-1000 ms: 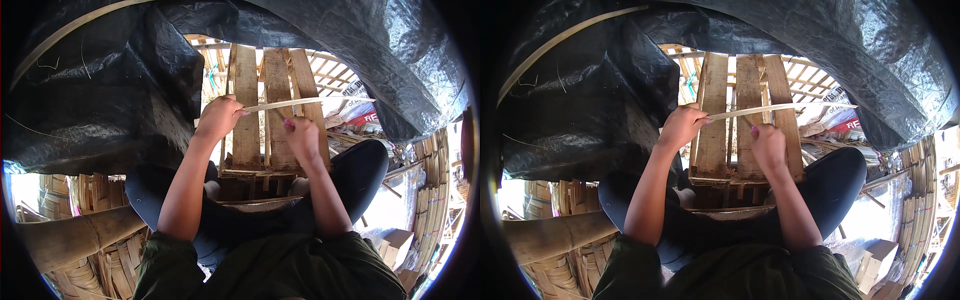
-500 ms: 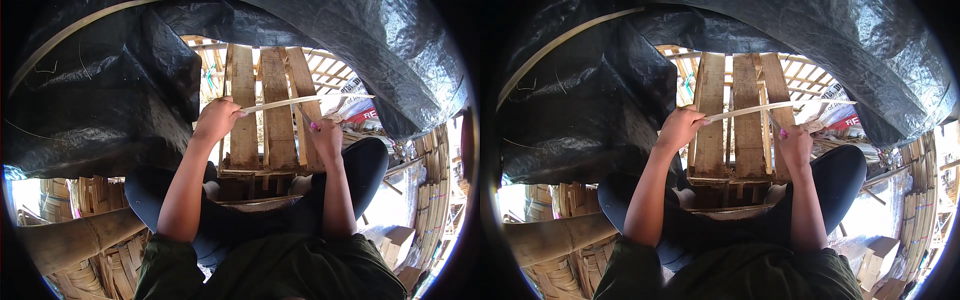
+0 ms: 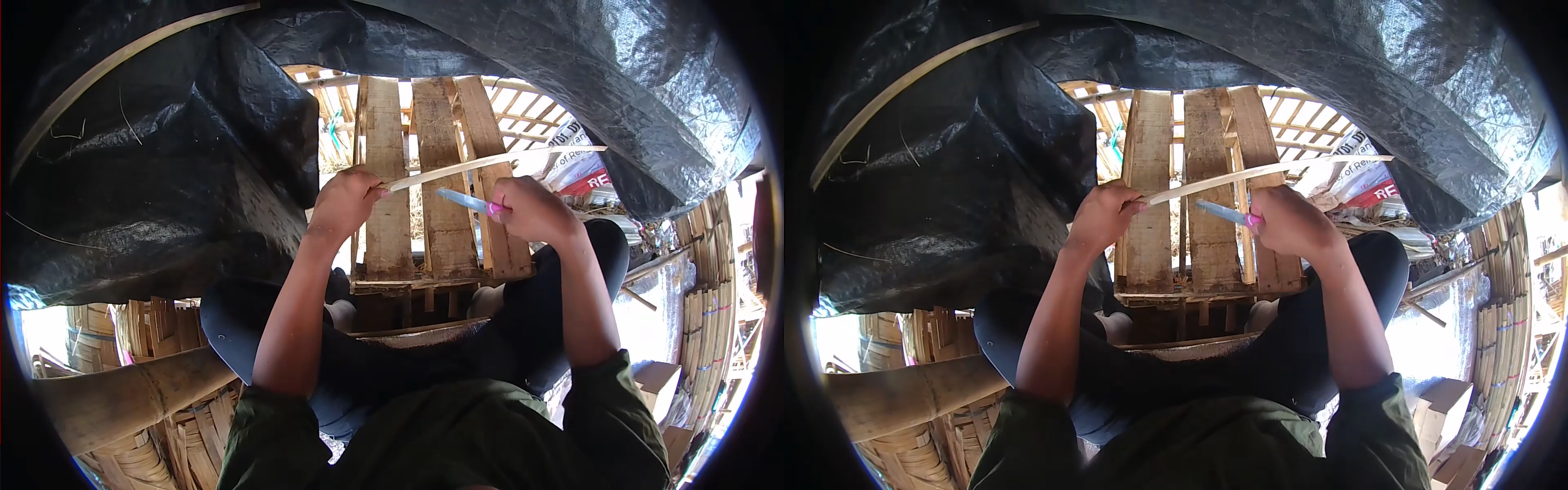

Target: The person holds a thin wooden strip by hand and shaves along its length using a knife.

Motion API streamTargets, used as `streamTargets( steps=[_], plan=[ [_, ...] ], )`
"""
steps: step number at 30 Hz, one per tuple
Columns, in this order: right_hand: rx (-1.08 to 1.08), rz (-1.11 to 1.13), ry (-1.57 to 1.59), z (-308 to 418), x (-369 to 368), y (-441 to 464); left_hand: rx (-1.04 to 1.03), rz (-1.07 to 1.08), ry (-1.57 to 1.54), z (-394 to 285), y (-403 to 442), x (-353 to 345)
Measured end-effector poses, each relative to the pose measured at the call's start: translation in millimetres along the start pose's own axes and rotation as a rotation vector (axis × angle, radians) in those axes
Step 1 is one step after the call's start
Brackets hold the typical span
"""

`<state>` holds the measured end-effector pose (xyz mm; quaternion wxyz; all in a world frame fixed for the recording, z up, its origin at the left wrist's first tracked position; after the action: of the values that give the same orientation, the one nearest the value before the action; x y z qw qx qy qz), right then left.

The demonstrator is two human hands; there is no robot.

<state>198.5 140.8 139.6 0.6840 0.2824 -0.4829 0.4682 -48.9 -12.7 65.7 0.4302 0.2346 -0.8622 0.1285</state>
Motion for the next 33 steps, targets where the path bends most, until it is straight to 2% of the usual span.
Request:
streamTargets(
  steps=[2,5,9,11,12,14,15,16,18,19,21,26,28,32,33],
  plan=[
    [0.015,0.252,0.028,-13.2,-11.6,7.2,-0.033,-0.044,0.01,-2.5,-1.8,3.3],
    [0.03,0.294,-0.056,-30.2,-32.3,16.8,-0.033,-0.025,0.038,-5.3,-3.5,6.8],
    [0.014,0.206,-0.144,-61.4,-40.4,21.6,-0.024,-0.015,0.032,-5.0,-4.3,5.4],
    [-0.092,0.124,-0.394,-67.9,-28.6,19.8,-0.02,-0.036,0.041,-5.1,-4.1,5.0],
    [-0.092,0.128,-0.389,-64.6,-21.4,19.5,-0.017,-0.031,0.043,-5.2,-3.8,5.1],
    [0.02,0.306,-0.011,-52.8,-5.5,15.8,-0.025,-0.045,0.038,-7.4,-3.2,6.0],
    [-0.036,0.379,0.052,-37.0,1.5,14.7,-0.025,-0.04,0.038,-8.7,-2.7,6.8],
    [-0.038,0.38,0.056,-42.5,-10.9,13.6,-0.022,-0.047,0.038,-9.8,-2.2,8.3],
    [0.138,0.269,0.143,-49.2,-40.1,14.1,-0.019,-0.048,0.04,-11.3,-0.8,9.8],
    [0.136,0.269,0.148,-47.4,-47.5,12.2,-0.021,-0.06,0.024,-11.7,0.1,10.4],
    [0.199,0.218,0.207,-20.8,-57.3,19.4,-0.022,-0.064,0.011,-13.3,1.4,11.5],
    [0.109,0.318,0.165,1.4,-75.4,41.6,0.011,-0.046,0.006,-12.8,6.3,11.2],
    [0.337,0.263,0.403,6.3,-74.6,46.1,0.012,-0.041,-0.009,-12.9,7.8,10.3],
    [0.177,0.331,0.347,-2.6,-66.1,49.2,0.01,-0.032,-0.004,-11.4,9.5,10.6],
    [0.228,0.189,0.371,-14.3,-67.2,47.0,0.011,-0.032,-0.005,-11.5,9.8,10.5]
  ],
)
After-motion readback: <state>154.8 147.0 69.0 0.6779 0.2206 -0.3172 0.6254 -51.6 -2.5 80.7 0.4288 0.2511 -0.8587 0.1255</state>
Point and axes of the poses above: each hand's wrist, its own y-axis towards the middle knuckle, its own x-axis out of the back of the hand, z = x × y, the point moved 2 cm from there along y, towards the middle knuckle, and after that the axes turned 13 degrees about x, right-handed, at the moved point
